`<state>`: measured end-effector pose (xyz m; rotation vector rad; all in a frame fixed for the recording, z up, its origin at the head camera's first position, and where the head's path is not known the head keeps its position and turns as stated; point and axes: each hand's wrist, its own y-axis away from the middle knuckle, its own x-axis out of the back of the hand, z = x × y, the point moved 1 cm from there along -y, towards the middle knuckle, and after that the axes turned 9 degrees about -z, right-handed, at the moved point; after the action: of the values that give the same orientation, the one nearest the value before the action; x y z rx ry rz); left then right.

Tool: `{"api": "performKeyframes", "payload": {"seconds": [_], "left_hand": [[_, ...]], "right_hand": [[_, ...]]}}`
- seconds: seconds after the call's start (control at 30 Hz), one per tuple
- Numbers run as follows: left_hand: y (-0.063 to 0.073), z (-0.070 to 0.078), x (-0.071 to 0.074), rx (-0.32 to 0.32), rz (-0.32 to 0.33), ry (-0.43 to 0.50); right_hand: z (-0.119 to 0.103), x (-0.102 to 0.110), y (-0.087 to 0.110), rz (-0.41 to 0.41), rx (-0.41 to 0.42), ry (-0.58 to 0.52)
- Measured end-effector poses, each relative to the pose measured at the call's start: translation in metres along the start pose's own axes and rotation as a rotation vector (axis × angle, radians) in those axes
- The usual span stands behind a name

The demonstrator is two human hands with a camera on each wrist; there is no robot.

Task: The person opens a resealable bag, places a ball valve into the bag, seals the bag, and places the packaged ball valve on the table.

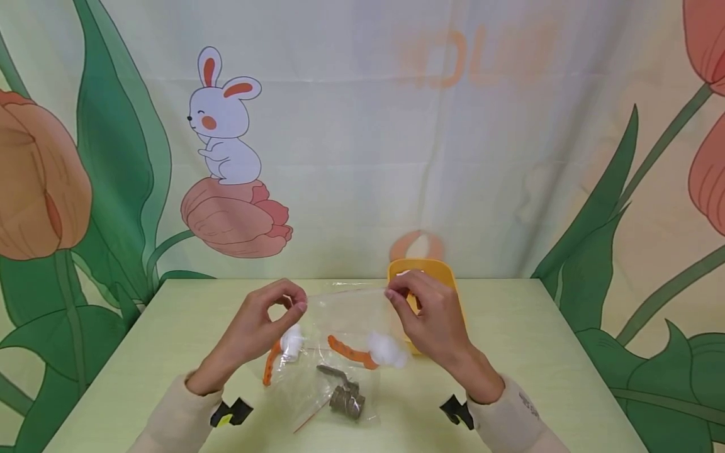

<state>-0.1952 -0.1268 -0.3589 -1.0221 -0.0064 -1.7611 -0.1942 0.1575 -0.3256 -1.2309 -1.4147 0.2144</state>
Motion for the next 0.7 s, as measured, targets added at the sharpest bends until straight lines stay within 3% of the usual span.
{"api": "performKeyframes", "payload": {"seconds": [0.23, 0.53, 0.7], "left_hand": [[-0.003, 0.004, -0.006, -0.010, -0.028, 0.019], [-0.009, 0.010, -0.015, -0.093, -0.012, -0.015], [-0.010, 0.011, -0.016, -0.086, -0.009, -0.025]], "right_hand": [[-0.001, -0.003, 0.000, -0.003, 0.026, -0.016], [-0.002, -0.007, 0.001, -0.017, 0.012, -0.033], [-0.003, -0.008, 0.000, -0.018, 0.007, -0.030]]}}
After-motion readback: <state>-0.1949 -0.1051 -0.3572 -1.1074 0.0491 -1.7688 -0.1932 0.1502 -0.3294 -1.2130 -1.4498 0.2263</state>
